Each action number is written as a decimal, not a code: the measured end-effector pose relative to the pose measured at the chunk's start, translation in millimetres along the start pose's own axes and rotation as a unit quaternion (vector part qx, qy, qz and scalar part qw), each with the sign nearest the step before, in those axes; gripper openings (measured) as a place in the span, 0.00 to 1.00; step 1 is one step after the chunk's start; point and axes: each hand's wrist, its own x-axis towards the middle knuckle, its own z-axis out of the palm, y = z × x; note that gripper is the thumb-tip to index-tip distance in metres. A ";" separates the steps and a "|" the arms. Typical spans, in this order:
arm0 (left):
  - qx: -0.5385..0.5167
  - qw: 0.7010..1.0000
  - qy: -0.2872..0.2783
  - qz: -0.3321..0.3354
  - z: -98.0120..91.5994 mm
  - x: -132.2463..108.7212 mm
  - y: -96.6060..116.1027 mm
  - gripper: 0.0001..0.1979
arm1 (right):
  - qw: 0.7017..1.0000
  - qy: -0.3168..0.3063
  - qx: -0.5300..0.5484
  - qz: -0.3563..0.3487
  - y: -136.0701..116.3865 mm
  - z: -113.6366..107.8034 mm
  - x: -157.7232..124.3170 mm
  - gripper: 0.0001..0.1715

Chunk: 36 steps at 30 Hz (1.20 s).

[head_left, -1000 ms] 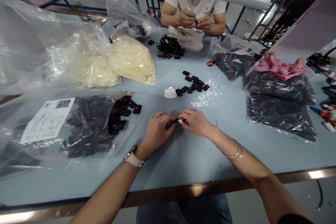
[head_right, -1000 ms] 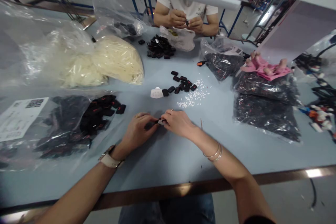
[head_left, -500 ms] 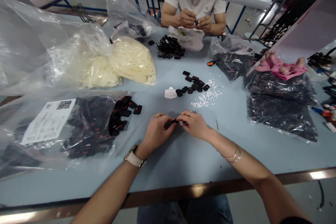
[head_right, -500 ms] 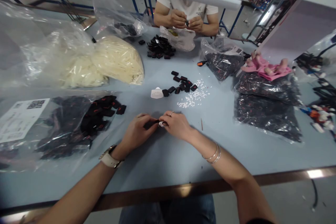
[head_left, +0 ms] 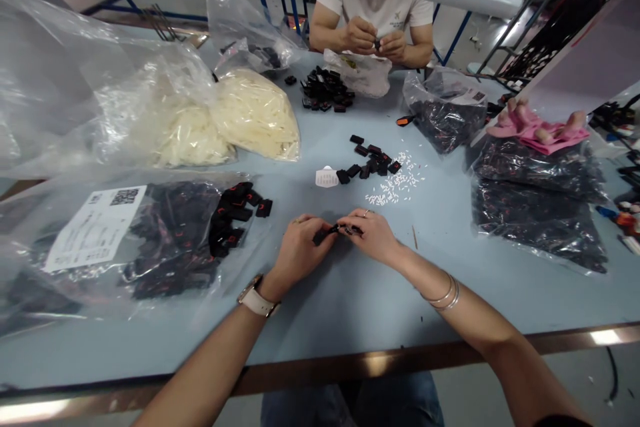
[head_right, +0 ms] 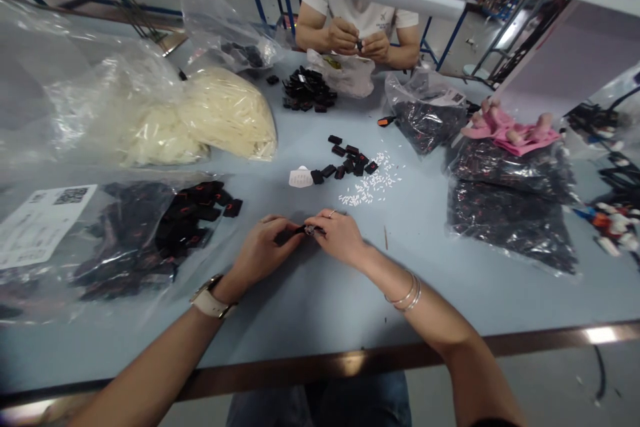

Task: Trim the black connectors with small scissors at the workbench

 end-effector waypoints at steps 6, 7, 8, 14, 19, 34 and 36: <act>-0.002 1.000 -0.002 -0.006 0.6 0.1 -0.9 0.03 | 0.999 0.009 0.045 0.028 -5.3 -1.9 1.3 0.09; -0.003 1.000 -0.003 -0.009 0.5 0.2 -0.8 0.03 | 0.998 0.012 0.055 0.034 -6.3 -2.9 1.9 0.08; -0.004 1.000 -0.005 -0.012 0.3 0.4 -0.7 0.03 | 0.997 0.014 0.064 0.037 -7.0 -4.2 2.5 0.08; -0.009 1.000 -0.012 -0.016 -1.6 0.5 1.1 0.05 | 0.996 0.000 0.071 0.048 -7.6 -13.2 5.7 0.05; -0.010 1.000 -0.011 -0.010 -1.6 0.2 0.9 0.05 | 0.998 -0.010 0.053 0.036 -7.3 -12.9 5.1 0.05; -0.013 1.000 -0.009 -0.012 -0.6 0.7 0.3 0.04 | 0.994 -0.046 -0.092 -0.031 -10.6 -9.8 -3.3 0.13; -0.014 1.000 -0.010 -0.014 -0.6 0.9 -0.2 0.04 | 0.993 -0.047 -0.103 -0.037 -10.1 -9.1 -4.8 0.14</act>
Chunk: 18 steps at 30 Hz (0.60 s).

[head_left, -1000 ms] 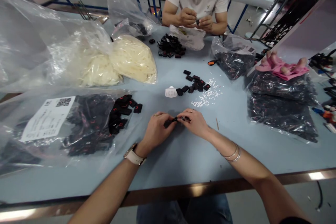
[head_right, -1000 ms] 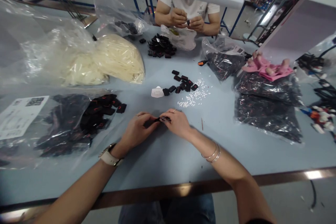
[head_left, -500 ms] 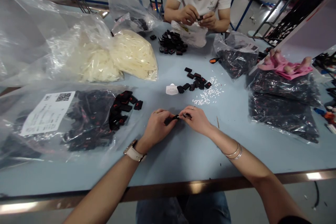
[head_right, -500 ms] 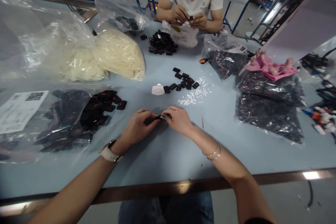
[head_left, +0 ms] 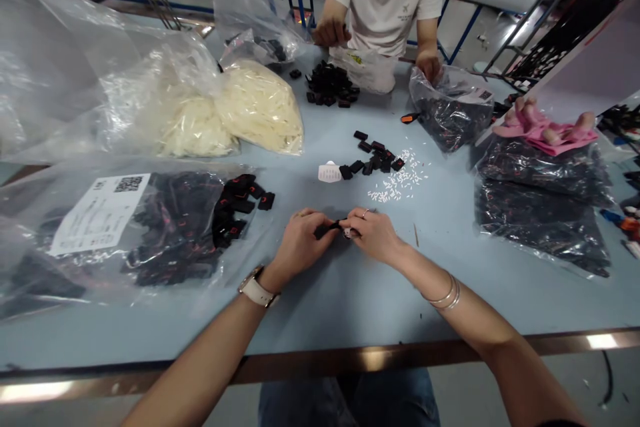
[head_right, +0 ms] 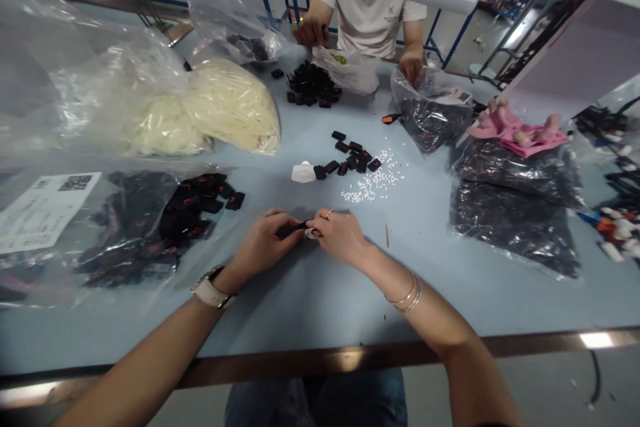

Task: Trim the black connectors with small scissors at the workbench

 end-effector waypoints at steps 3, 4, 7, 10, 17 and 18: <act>-0.001 1.000 -0.005 -0.004 -0.4 0.3 -0.6 0.04 | 1.000 -0.003 0.007 0.001 1.5 -1.0 -0.4 0.15; -0.003 1.000 -0.006 -0.005 -0.7 0.3 -0.8 0.05 | 1.000 -0.003 0.026 0.001 2.3 -1.9 0.1 0.15; -0.011 1.000 -0.007 -0.009 -1.7 0.4 -1.1 0.06 | 0.989 0.046 0.140 0.017 4.4 -5.1 3.2 0.12; -0.015 1.000 -0.012 -0.011 -2.7 0.5 -1.1 0.06 | 0.936 0.162 0.304 0.079 3.5 -7.4 5.8 0.20; -0.004 1.000 -0.008 0.008 -1.5 0.8 -2.4 0.04 | 0.845 0.230 0.458 0.152 -5.3 3.4 2.0 0.35; -0.004 1.000 -0.007 0.011 -1.2 0.8 -2.8 0.04 | 0.842 0.226 0.465 0.155 -6.7 6.1 1.3 0.34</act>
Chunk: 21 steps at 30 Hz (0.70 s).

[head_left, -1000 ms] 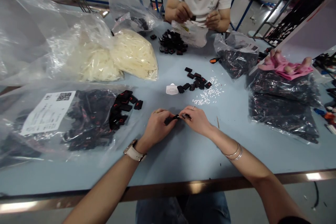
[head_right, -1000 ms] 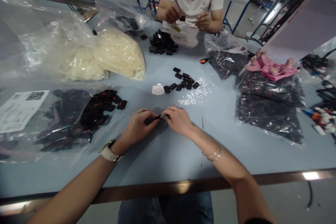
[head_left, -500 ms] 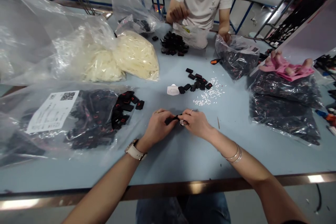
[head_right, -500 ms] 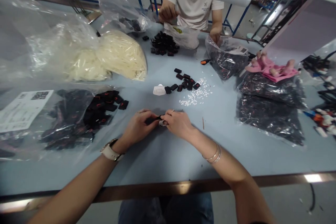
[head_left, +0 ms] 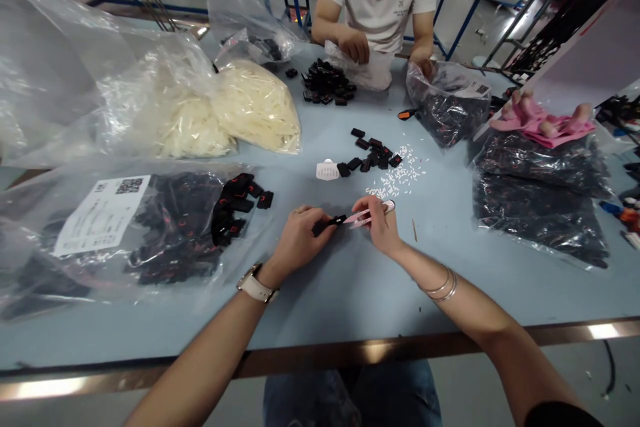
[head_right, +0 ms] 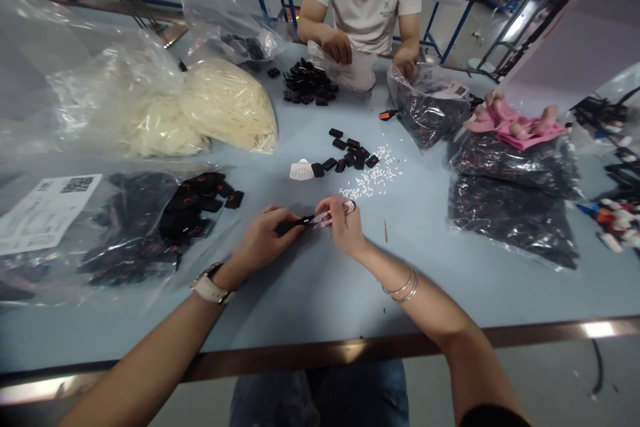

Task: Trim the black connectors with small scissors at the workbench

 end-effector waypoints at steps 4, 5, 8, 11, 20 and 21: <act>0.003 1.000 -0.003 0.004 0.6 0.3 -0.5 0.04 | 0.999 0.004 -0.029 -0.015 4.7 5.1 -5.0 0.31; 0.006 1.000 -0.004 0.004 0.5 0.4 -0.1 0.04 | 0.999 0.003 -0.042 -0.016 5.5 5.5 -5.6 0.30; 0.014 1.000 -0.004 0.001 -0.2 0.6 1.9 0.05 | 0.997 -0.009 -0.076 -0.017 8.2 5.1 -6.5 0.28; 0.018 1.000 -0.005 -0.001 -1.1 0.3 3.8 0.04 | 0.995 -0.018 -0.096 -0.020 10.8 4.3 -6.5 0.27; 0.009 1.000 -0.005 -0.002 -1.9 0.2 5.0 0.05 | 0.985 -0.030 -0.158 -0.057 10.0 4.7 -4.5 0.24; 0.008 1.000 -0.004 -0.002 -2.0 0.3 5.0 0.06 | 0.984 -0.029 -0.166 -0.065 9.7 4.8 -4.1 0.24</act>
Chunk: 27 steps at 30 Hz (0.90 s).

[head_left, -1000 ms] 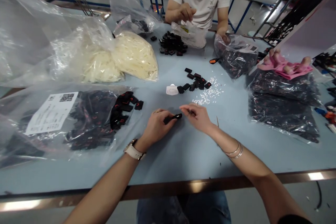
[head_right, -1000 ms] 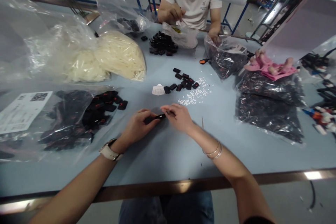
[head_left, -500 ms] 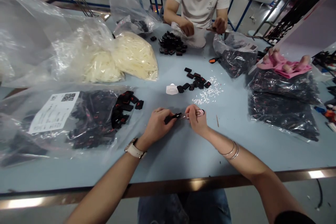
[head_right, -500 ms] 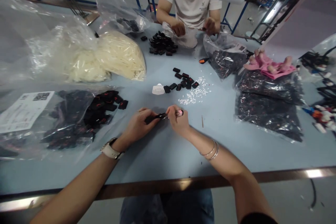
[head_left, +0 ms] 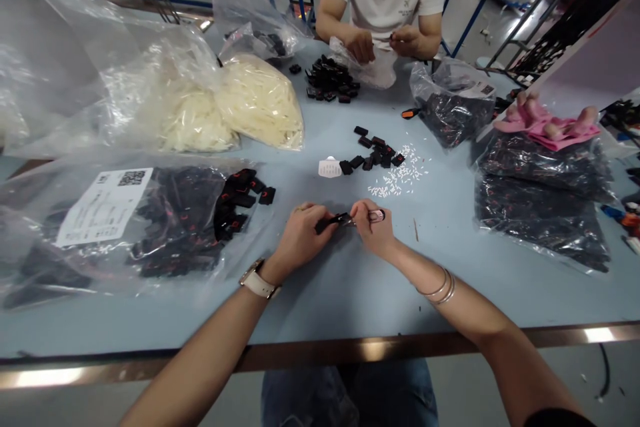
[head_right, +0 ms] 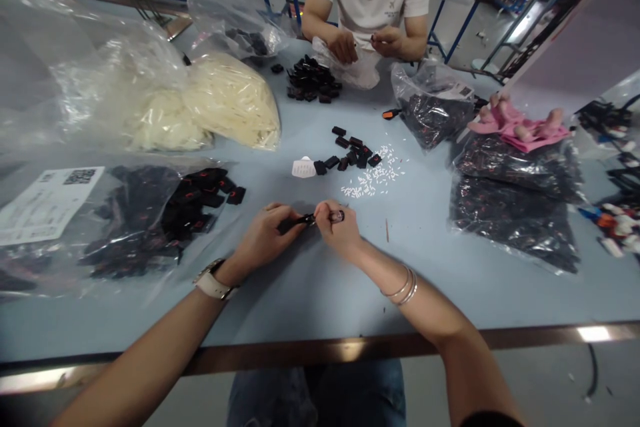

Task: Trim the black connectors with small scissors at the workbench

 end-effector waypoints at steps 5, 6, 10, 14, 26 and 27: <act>-0.002 1.000 0.003 -0.004 0.4 -0.6 -0.2 0.06 | 0.999 -0.013 -0.037 -0.005 -2.2 -0.8 3.5 0.24; -0.002 1.000 0.004 -0.007 0.6 -0.8 -0.3 0.06 | 0.999 -0.017 -0.044 -0.005 -3.4 -1.2 4.2 0.24; 0.001 1.000 0.010 -0.008 1.3 -1.0 -0.9 0.05 | 0.995 -0.031 -0.088 -0.028 -11.4 -2.9 6.7 0.21; 0.004 1.000 0.010 0.001 1.1 -0.7 -1.3 0.05 | 0.992 -0.045 -0.104 -0.048 -16.6 -3.0 7.0 0.19; -0.005 1.000 0.003 -0.012 0.9 -1.0 -0.7 0.05 | 0.996 0.045 0.070 0.009 4.8 5.0 -3.0 0.26; -0.006 1.000 0.003 -0.013 1.1 -1.0 -1.0 0.05 | 0.995 0.047 0.084 0.021 6.6 5.8 -2.7 0.27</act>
